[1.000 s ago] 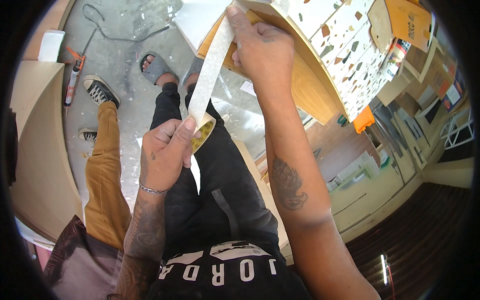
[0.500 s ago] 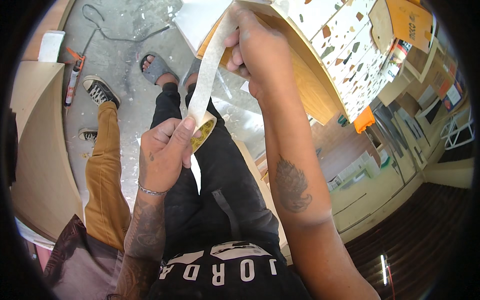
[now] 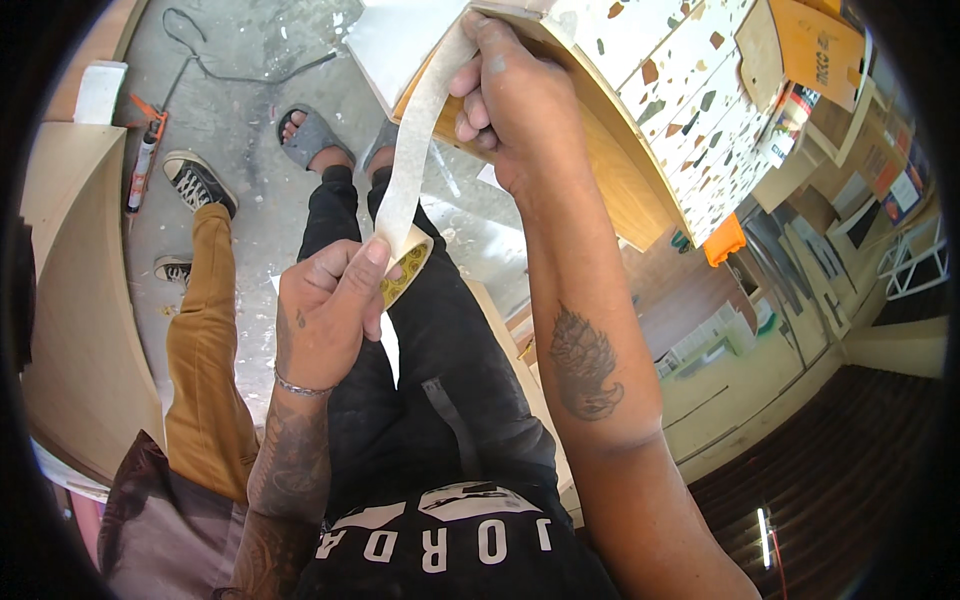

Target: The person applies masking tape to the edges of wooden furniture panels by hand.

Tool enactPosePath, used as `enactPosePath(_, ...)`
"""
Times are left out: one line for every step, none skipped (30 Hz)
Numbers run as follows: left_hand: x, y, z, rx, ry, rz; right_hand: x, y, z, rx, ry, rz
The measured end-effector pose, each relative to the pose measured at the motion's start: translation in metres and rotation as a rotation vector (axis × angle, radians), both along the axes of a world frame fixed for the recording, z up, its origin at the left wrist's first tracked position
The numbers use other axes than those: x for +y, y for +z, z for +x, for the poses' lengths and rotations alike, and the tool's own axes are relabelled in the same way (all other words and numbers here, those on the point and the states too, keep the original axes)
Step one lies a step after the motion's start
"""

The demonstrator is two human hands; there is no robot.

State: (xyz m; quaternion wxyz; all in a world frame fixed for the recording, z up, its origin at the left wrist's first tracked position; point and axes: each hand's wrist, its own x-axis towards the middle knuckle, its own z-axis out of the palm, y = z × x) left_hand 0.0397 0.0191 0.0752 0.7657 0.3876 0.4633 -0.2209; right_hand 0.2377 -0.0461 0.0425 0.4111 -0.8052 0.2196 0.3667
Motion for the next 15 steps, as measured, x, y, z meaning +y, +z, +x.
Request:
enactPosePath(0.0010,0.0005,-0.0003,0.001,0.000,0.000,0.0007,0.0003,-0.0003,0.001,0.000,0.000)
enactPosePath(0.0023,0.0010,-0.0007,-0.003,-0.005,-0.011,0.0021,0.0011,-0.0011,0.001,0.003,-0.023)
enactPosePath(0.0031,0.0013,-0.0005,-0.009,-0.010,-0.022,0.0035,0.0017,-0.0012,0.000,0.007,-0.046)
enactPosePath(0.0029,0.0010,-0.0002,-0.009,-0.010,-0.022,0.0052,0.0014,-0.0014,0.000,0.007,-0.046)
enactPosePath(0.0019,0.0004,0.0001,-0.018,-0.014,-0.024,0.0072,0.0009,-0.0018,-0.025,-0.016,-0.047)
enactPosePath(0.0008,0.0001,0.0000,-0.025,-0.018,-0.026,0.0079,0.0005,-0.0022,-0.049,-0.040,-0.049)
enactPosePath(-0.0005,0.0009,0.0007,-0.024,-0.019,-0.026,0.0069,0.0006,-0.0019,-0.048,-0.041,-0.049)
enactPosePath(-0.0022,0.0024,0.0018,-0.016,-0.018,-0.019,0.0050,0.0007,-0.0014,-0.025,-0.031,-0.047)
enactPosePath(-0.0030,0.0035,0.0025,-0.009,-0.017,-0.011,0.0035,0.0007,-0.0010,-0.003,-0.021,-0.044)
enactPosePath(-0.0029,0.0042,0.0025,-0.010,-0.018,-0.012,0.0024,0.0002,-0.0010,-0.004,-0.022,-0.045)
enactPosePath(-0.0027,0.0049,0.0025,-0.006,-0.031,-0.010,0.0013,-0.0006,-0.0011,0.006,-0.025,-0.023)
enactPosePath(-0.0025,0.0052,0.0022,-0.001,-0.044,-0.009,0.0008,-0.0010,-0.0012,0.015,-0.027,-0.002)
enactPosePath(-0.0024,0.0049,0.0020,-0.002,-0.044,-0.009,0.0011,-0.0010,-0.0010,0.014,-0.027,-0.002)
enactPosePath(-0.0024,0.0044,0.0019,-0.008,-0.028,-0.001,0.0017,-0.0010,-0.0008,0.007,-0.027,-0.009)
enactPosePath(-0.0021,0.0038,0.0017,-0.014,-0.012,0.007,0.0019,-0.0008,-0.0008,0.000,-0.028,-0.016)
